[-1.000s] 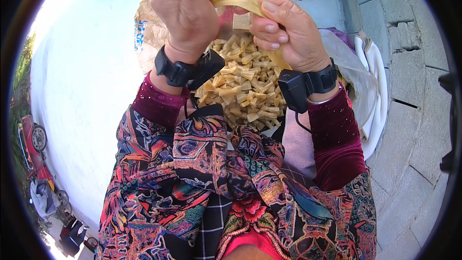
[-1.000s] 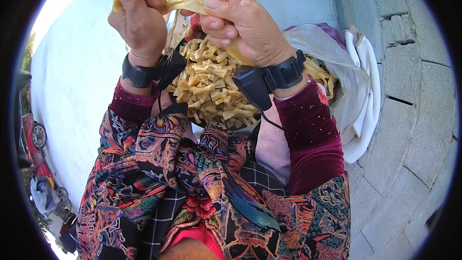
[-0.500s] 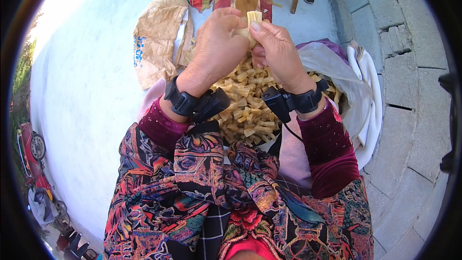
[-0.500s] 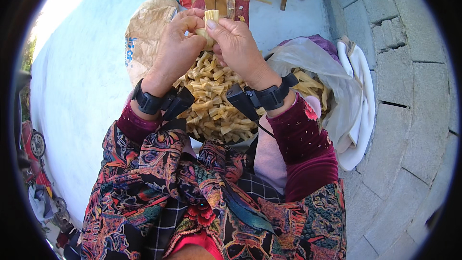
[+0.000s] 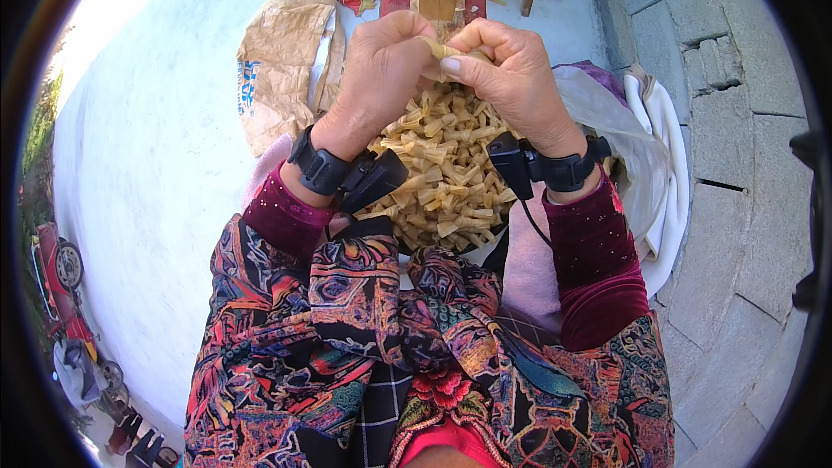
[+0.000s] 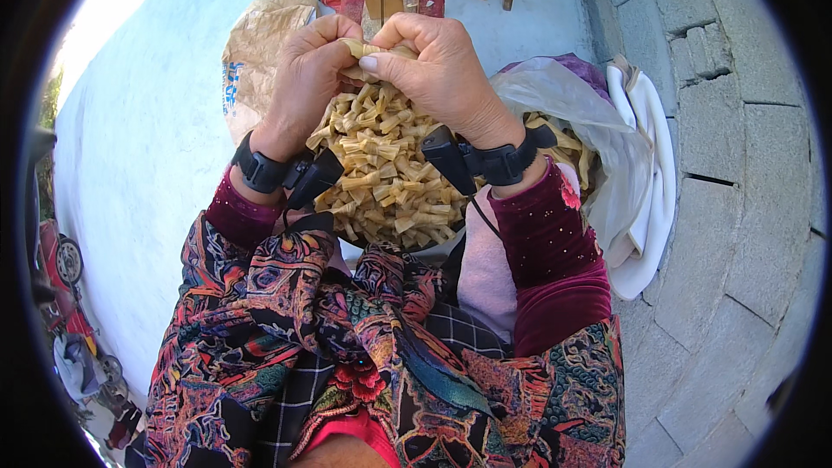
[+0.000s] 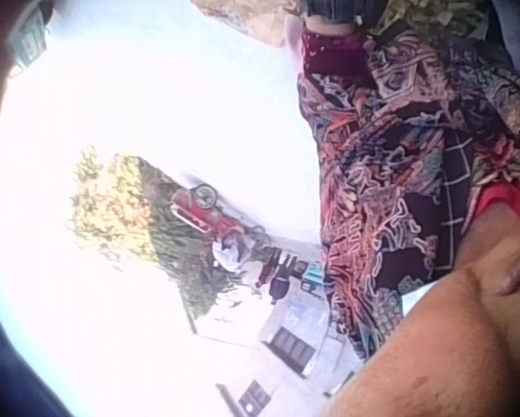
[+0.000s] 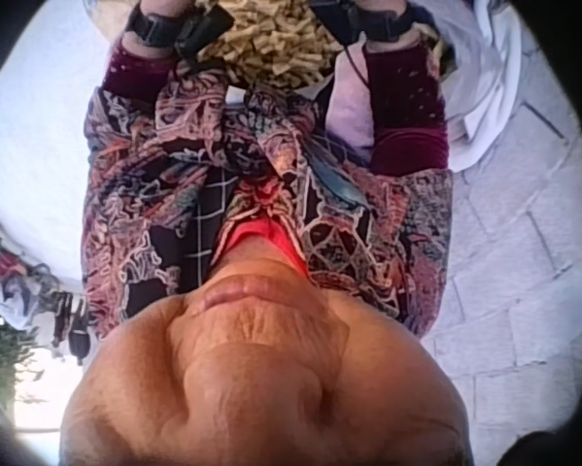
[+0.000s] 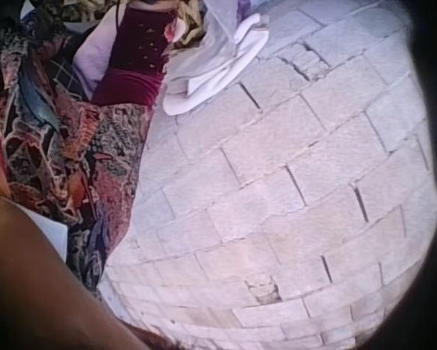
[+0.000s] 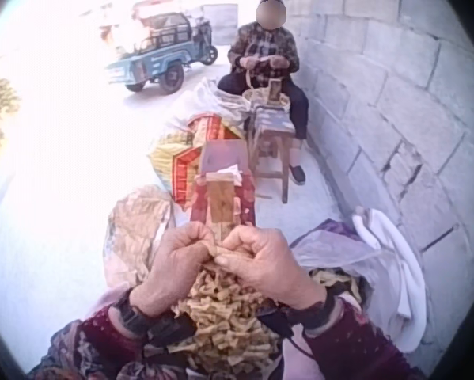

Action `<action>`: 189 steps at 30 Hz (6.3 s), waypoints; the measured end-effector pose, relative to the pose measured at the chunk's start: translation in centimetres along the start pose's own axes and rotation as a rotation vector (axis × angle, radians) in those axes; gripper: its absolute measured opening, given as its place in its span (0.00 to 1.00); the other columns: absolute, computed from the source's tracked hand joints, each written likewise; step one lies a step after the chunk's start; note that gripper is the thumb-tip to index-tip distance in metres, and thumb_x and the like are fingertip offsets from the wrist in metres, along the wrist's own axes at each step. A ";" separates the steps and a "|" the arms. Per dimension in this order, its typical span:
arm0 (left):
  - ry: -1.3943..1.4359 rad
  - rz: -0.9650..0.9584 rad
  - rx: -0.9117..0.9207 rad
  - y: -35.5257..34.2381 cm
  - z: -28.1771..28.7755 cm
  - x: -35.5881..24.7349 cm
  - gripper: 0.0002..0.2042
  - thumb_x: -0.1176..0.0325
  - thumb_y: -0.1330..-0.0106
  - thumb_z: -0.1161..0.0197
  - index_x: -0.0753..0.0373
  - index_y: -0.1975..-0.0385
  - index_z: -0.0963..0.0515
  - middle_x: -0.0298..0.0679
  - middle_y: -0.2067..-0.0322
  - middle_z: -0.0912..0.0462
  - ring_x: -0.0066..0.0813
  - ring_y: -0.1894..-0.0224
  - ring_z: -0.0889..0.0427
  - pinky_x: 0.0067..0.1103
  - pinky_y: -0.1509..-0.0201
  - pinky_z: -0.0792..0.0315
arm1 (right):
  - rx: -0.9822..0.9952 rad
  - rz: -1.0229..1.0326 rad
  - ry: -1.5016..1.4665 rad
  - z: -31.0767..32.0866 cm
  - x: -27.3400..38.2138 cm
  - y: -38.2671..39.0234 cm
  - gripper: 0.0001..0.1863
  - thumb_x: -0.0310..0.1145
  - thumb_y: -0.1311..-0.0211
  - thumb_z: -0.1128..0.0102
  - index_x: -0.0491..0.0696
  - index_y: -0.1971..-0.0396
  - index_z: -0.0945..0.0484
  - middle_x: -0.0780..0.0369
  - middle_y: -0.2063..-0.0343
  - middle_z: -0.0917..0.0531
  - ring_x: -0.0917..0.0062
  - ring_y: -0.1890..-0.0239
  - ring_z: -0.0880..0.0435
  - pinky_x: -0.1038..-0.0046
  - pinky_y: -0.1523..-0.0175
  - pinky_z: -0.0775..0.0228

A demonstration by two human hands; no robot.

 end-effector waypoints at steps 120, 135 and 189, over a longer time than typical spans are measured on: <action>-0.361 -0.010 0.619 2.4 -1.9 -0.3 0.22 0.55 0.32 0.51 0.62 0.86 0.29 0.25 0.90 0.37 0.12 0.87 0.42 0.13 0.84 0.48 | 0.046 -0.128 0.099 2.4 -1.0 0.6 0.23 0.50 0.36 0.57 0.42 0.65 0.26 0.69 0.76 0.28 0.89 0.78 0.40 0.86 0.73 0.47; 0.153 -0.023 0.254 1.8 -2.1 0.5 0.22 0.53 0.28 0.66 0.64 0.52 0.32 0.37 0.69 0.24 0.22 0.80 0.26 0.16 0.75 0.28 | 0.185 -0.306 -0.582 -4.0 -2.7 0.6 0.15 0.41 0.33 0.56 0.44 0.67 0.26 0.69 0.83 0.29 0.89 0.85 0.33 0.87 0.80 0.39; -0.205 -0.198 0.006 0.6 1.5 -2.2 0.03 0.73 0.49 0.46 0.65 0.81 0.28 0.30 0.86 0.30 0.13 0.80 0.33 0.14 0.77 0.37 | 0.333 -0.469 -0.678 -1.6 -1.4 1.4 0.10 0.32 0.43 0.43 0.43 0.64 0.24 0.75 0.85 0.33 0.93 0.88 0.43 0.88 0.84 0.51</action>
Point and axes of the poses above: each hand's wrist, its own y-axis away from the middle knuckle, its own z-axis out of the back of the hand, x = y × z, the point moved 7 cm from there along -y, towards the middle knuckle
